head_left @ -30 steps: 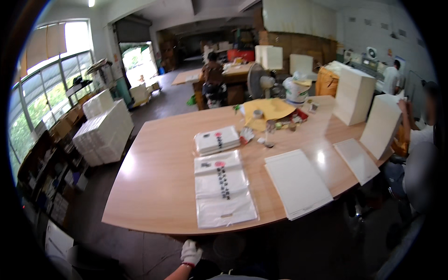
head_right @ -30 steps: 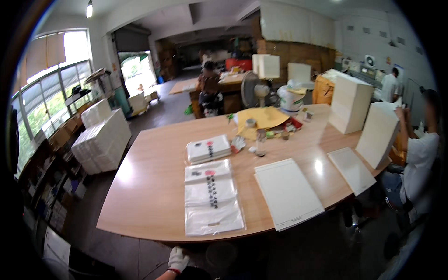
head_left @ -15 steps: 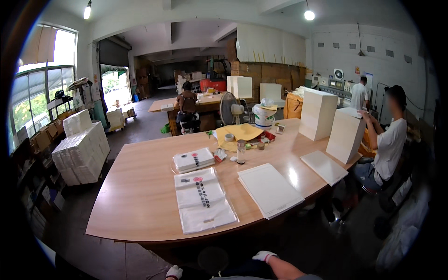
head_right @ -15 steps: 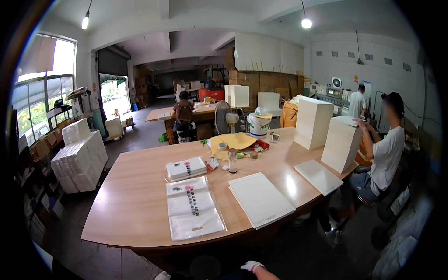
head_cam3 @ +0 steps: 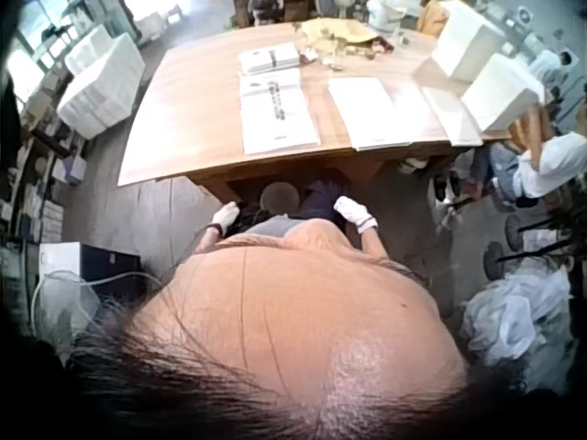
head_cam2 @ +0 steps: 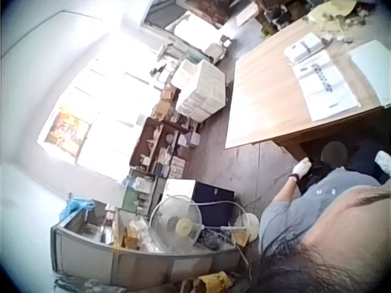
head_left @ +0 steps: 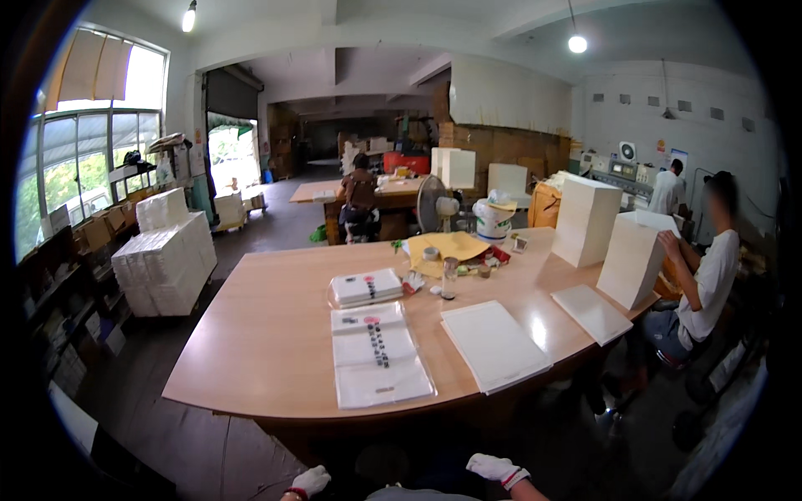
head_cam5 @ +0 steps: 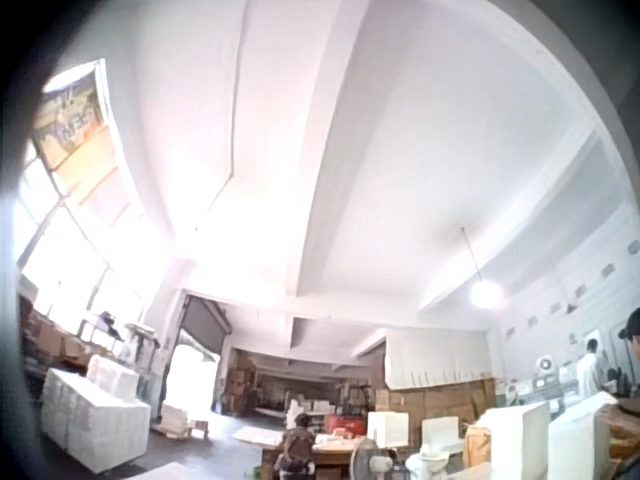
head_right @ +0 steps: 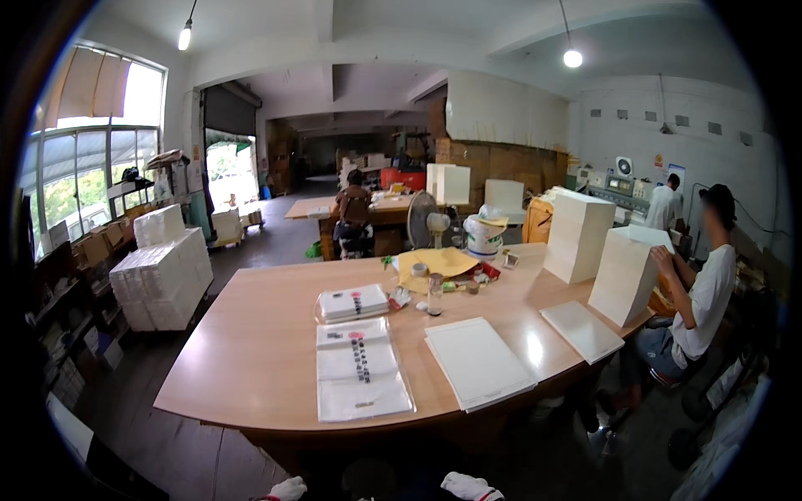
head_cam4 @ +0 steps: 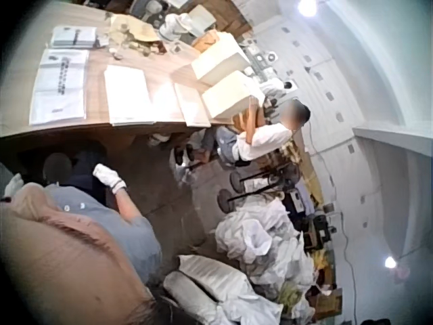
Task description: The person repeatedly picks up stacks of white paper sheets, places them into clear plastic sleeves with printed labels, and sets the sealed packages on the table. The process is repeated multiple times with consistent hand motions and alignment of the sheets before insertion.
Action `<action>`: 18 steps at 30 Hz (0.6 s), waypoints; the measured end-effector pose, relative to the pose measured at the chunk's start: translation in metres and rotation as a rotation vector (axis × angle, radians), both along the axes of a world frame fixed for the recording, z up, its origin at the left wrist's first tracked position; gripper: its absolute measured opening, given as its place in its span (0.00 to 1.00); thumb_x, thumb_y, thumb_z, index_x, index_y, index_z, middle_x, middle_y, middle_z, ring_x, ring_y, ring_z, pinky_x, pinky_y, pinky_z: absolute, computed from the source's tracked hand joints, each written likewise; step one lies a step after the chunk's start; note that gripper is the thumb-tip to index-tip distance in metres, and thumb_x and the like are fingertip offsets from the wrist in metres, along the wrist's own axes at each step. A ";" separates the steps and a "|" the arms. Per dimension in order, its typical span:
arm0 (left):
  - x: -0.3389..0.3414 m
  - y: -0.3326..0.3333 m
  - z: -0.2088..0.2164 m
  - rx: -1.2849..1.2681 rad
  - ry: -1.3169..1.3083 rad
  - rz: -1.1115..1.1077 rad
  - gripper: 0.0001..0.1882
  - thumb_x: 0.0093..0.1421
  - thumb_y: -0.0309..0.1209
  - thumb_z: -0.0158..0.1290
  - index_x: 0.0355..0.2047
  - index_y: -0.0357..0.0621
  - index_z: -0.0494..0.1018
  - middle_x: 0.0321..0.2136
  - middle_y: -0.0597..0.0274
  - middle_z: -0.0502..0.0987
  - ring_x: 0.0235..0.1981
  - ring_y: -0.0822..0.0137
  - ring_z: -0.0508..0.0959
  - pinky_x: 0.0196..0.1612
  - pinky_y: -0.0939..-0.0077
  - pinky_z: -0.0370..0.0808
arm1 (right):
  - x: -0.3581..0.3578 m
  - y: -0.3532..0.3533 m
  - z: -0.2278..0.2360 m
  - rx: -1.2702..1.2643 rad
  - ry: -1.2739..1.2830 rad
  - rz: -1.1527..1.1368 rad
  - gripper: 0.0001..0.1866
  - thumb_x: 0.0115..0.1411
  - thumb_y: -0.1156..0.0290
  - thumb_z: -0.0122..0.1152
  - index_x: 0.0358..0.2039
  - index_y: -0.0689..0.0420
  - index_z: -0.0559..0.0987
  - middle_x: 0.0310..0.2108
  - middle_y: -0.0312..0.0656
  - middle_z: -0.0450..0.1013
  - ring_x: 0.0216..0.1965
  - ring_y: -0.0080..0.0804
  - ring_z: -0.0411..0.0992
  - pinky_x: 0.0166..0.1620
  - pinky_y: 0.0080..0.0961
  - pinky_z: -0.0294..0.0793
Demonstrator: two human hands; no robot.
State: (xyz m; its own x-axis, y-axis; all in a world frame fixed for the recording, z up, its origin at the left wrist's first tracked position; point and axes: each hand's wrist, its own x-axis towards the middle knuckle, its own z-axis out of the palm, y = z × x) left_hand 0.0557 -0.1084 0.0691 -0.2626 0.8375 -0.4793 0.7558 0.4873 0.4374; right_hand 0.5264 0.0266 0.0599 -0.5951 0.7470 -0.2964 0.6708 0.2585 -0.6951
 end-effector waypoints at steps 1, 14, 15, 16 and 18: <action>-0.032 -0.010 -0.038 0.060 0.079 -0.186 0.22 0.56 0.46 0.39 0.42 0.45 0.70 0.44 0.44 0.73 0.48 0.46 0.71 0.49 0.57 0.68 | -0.012 -0.005 -0.001 -0.007 0.078 -0.037 0.15 0.60 0.62 0.46 0.37 0.59 0.75 0.37 0.44 0.73 0.43 0.35 0.70 0.49 0.29 0.67; 0.014 -0.018 0.061 0.071 -0.019 0.008 0.19 0.57 0.45 0.42 0.42 0.48 0.69 0.40 0.46 0.75 0.45 0.47 0.73 0.46 0.58 0.68 | -0.062 0.020 -0.017 -0.282 0.240 0.169 0.13 0.61 0.67 0.44 0.39 0.59 0.74 0.37 0.42 0.72 0.44 0.32 0.69 0.49 0.24 0.66; 0.013 -0.018 0.065 0.122 -0.020 0.113 0.19 0.57 0.45 0.42 0.41 0.48 0.69 0.40 0.47 0.75 0.45 0.48 0.73 0.46 0.59 0.68 | -0.054 0.027 -0.033 -0.302 0.397 0.131 0.10 0.60 0.68 0.47 0.39 0.59 0.73 0.34 0.41 0.73 0.39 0.30 0.72 0.44 0.24 0.70; 0.009 -0.024 0.066 0.166 -0.017 0.231 0.19 0.56 0.46 0.43 0.41 0.49 0.70 0.40 0.47 0.75 0.45 0.48 0.73 0.46 0.60 0.69 | -0.054 0.026 -0.022 -0.424 0.451 -0.083 0.10 0.60 0.68 0.48 0.39 0.58 0.73 0.32 0.41 0.73 0.37 0.30 0.72 0.42 0.24 0.72; -0.022 -0.036 0.015 0.374 -0.353 0.750 0.15 0.53 0.37 0.49 0.37 0.41 0.73 0.34 0.50 0.77 0.39 0.56 0.76 0.40 0.65 0.72 | -0.059 0.006 0.027 -0.664 0.540 -0.526 0.11 0.60 0.66 0.49 0.39 0.58 0.72 0.29 0.40 0.73 0.32 0.29 0.73 0.38 0.26 0.74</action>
State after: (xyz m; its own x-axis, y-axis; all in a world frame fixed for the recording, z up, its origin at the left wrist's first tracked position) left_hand 0.0338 -0.1448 0.0845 -0.6912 0.6227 -0.3668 0.0895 0.5774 0.8115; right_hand 0.4670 0.0330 0.0872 -0.4149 0.7349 -0.5364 0.1404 -0.5307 -0.8358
